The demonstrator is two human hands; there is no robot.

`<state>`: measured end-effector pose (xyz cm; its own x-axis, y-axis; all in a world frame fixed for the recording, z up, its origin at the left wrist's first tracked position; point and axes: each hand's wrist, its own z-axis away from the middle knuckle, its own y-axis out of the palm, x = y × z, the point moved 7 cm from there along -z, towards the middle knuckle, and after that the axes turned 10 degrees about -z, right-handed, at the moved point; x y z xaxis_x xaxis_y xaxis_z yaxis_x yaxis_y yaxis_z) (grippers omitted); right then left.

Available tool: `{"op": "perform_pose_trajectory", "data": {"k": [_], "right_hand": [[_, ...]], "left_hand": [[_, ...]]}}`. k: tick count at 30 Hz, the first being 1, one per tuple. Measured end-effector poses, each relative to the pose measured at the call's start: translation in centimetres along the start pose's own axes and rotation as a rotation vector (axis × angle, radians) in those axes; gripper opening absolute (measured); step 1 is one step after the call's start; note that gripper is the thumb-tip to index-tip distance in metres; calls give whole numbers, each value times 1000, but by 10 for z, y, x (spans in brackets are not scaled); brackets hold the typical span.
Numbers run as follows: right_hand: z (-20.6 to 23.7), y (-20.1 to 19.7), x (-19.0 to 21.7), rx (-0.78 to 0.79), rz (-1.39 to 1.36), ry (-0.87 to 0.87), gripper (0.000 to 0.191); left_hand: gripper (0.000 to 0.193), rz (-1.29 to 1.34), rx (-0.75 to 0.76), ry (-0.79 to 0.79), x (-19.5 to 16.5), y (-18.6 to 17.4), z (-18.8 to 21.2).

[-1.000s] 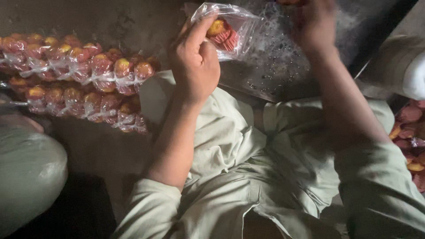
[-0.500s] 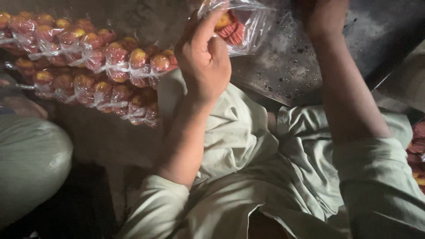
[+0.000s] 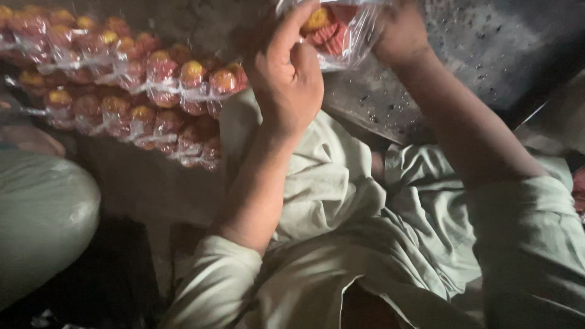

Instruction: The person sits on the floor and packs small cupcakes into clear plastic bags, twisting the bags closed and placing the filled bags on a tray beside them. They take cupcakes one at a time from a tray, bag them, and set finished bags with other completed bags.

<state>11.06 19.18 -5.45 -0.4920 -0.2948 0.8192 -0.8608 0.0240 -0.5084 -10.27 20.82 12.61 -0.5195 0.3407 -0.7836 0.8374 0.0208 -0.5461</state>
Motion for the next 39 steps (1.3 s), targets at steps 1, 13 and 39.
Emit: {"op": "perform_pose_trajectory", "data": {"k": [1,13,39], "right_hand": [[5,7,19,24,228,-186,33],[14,49,36,18,294,-73,45],[132,-128,139,-635,-395,318,65]], "left_hand": [[42,13,-1,-21,1,-1,1],[45,-56,-49,-70,-6,-12,-8],[48,162,475,223,-34,64,25]]}}
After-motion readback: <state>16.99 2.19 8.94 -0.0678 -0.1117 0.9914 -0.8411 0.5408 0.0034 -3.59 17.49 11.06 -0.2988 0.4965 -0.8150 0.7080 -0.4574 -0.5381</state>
